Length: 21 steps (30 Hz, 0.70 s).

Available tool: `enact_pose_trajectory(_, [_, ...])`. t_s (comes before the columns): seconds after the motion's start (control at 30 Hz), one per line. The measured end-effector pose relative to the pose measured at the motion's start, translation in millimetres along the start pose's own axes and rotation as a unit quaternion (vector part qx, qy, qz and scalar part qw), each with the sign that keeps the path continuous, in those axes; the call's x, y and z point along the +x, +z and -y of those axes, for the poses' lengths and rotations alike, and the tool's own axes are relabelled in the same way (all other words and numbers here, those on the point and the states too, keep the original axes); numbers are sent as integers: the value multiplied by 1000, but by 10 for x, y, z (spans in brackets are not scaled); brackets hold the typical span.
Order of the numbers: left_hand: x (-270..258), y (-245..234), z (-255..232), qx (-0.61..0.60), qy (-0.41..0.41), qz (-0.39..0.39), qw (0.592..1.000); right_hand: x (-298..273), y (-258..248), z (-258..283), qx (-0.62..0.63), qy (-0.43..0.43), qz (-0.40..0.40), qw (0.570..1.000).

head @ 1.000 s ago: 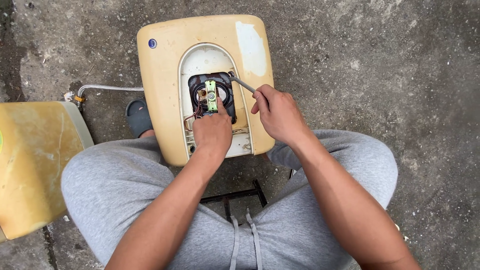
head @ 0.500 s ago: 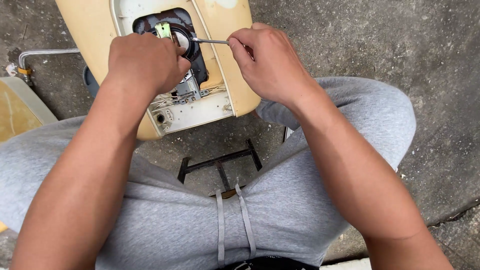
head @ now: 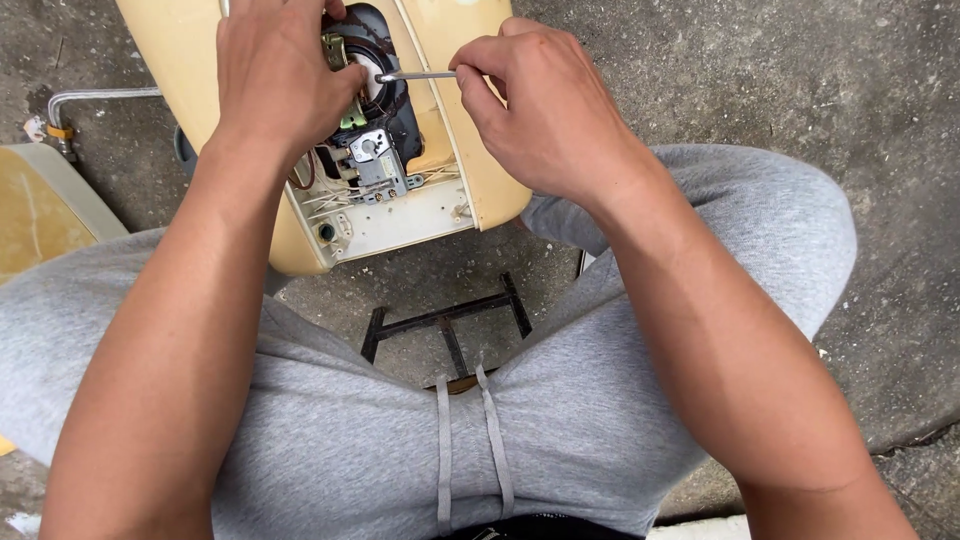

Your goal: Repairing the internal components of a water heater using a wrench and screwdriver.

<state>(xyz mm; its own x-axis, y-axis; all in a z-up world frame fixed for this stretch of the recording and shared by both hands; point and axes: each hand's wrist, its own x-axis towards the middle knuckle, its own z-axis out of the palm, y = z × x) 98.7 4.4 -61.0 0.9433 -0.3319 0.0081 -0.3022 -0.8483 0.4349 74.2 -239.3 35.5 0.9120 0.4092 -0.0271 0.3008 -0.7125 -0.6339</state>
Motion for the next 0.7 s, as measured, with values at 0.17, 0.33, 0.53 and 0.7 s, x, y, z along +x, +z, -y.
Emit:
enact_pose_trajectory(0.17, [-13, 204, 65, 69, -49, -69, 994, -18, 76, -43, -35, -36, -1, 999])
enact_pose_trajectory(0.33, [-59, 236, 2, 123, -41, -138, 982, 12, 180, 22, -61, -47, -5, 997])
enact_pose_trajectory(0.53, [-120, 227, 30, 71, -65, -116, 989, 72, 255, 25, -82, -46, 1, 996])
enact_pose_trajectory(0.7, [-113, 173, 85, 1, -109, -57, 992, 73, 363, -7, -79, -35, 31, 996])
